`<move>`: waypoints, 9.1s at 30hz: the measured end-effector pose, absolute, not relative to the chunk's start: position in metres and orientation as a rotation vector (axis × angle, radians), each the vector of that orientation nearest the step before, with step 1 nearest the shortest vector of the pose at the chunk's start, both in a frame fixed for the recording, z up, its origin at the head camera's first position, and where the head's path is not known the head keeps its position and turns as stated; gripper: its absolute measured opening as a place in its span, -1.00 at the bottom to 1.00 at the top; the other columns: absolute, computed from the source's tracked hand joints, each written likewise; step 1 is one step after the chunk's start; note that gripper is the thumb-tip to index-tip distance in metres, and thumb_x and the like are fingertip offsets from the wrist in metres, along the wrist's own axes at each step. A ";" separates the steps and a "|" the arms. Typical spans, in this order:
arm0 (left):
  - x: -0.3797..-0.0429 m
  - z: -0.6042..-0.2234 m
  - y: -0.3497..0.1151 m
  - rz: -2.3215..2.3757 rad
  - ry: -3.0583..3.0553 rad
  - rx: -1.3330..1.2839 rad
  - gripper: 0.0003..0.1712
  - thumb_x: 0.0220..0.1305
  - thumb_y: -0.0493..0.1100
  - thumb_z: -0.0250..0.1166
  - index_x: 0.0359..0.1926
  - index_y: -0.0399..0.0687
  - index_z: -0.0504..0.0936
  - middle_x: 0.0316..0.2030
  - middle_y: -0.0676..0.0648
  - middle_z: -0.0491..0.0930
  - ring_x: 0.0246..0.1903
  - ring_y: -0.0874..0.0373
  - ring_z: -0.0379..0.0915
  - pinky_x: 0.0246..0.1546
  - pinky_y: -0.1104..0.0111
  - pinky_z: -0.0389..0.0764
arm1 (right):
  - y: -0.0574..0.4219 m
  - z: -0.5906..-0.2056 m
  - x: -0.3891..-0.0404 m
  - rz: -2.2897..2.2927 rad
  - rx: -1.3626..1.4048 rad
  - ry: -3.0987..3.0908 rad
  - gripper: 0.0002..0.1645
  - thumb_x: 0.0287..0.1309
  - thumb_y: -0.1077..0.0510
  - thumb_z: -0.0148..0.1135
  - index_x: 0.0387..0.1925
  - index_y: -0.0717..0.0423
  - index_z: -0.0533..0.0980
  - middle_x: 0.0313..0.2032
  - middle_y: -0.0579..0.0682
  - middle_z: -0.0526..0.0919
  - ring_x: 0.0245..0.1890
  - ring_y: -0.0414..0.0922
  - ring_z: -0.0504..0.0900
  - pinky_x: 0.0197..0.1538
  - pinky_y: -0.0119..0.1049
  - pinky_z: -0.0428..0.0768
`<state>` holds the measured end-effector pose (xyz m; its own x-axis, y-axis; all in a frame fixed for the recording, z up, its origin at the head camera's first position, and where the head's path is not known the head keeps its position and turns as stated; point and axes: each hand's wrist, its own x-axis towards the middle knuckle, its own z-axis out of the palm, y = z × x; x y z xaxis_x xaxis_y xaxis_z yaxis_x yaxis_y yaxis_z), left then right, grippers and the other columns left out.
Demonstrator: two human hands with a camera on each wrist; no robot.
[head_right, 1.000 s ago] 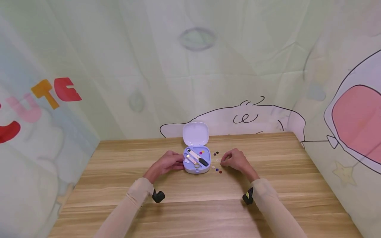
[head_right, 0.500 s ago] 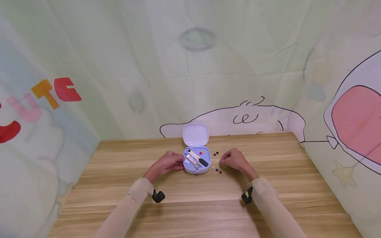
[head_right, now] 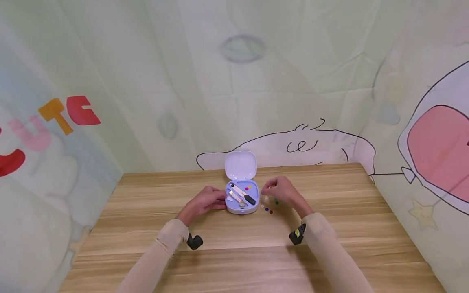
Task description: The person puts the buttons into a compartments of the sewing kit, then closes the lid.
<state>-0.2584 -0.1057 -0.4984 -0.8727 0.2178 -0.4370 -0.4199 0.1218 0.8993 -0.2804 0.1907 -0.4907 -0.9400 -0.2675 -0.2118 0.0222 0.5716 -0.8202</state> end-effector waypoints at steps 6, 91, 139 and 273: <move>-0.258 -0.498 -0.105 1.800 1.942 -0.193 -0.76 0.42 -0.33 0.20 -0.06 -0.50 0.62 -0.23 -0.23 0.68 -0.31 0.08 0.63 -0.05 0.15 0.77 | 0.179 -0.485 -0.284 -1.337 -0.209 2.485 -0.81 0.28 0.04 0.43 -0.25 0.09 0.73 -0.23 0.02 0.63 -0.17 0.00 0.46 -0.18 -0.20 0.42; -0.256 -0.496 -0.105 1.816 1.919 -0.215 -0.73 0.41 -0.32 0.18 -0.03 -0.51 0.59 -0.26 -0.21 0.67 -0.31 0.10 0.63 -0.08 0.20 0.78 | 0.240 -0.514 -0.264 -1.300 -0.254 2.490 -0.75 0.12 0.14 0.55 -0.14 0.12 0.79 -0.46 -0.09 0.55 -0.40 -0.13 0.38 -0.40 -0.37 0.34; -0.258 -0.498 -0.107 1.793 1.924 -0.186 -0.73 0.41 -0.31 0.20 -0.02 -0.49 0.61 -0.23 -0.22 0.68 -0.29 0.09 0.64 -0.04 0.17 0.77 | 0.230 -0.515 -0.262 -1.126 -0.319 2.612 -0.90 0.06 0.24 0.54 -0.44 0.12 0.71 -0.46 -0.10 0.64 -0.40 -0.13 0.48 -0.36 -0.34 0.45; -0.256 -0.493 -0.106 1.789 1.937 -0.203 -0.72 0.45 -0.31 0.18 0.01 -0.50 0.59 -0.20 -0.24 0.69 -0.28 0.09 0.65 -0.04 0.17 0.76 | 0.230 -0.510 -0.275 -1.367 -0.253 2.493 -0.53 0.12 0.12 0.57 0.06 0.19 0.70 -0.52 -0.04 0.43 -0.47 -0.10 0.37 -0.48 -0.37 0.29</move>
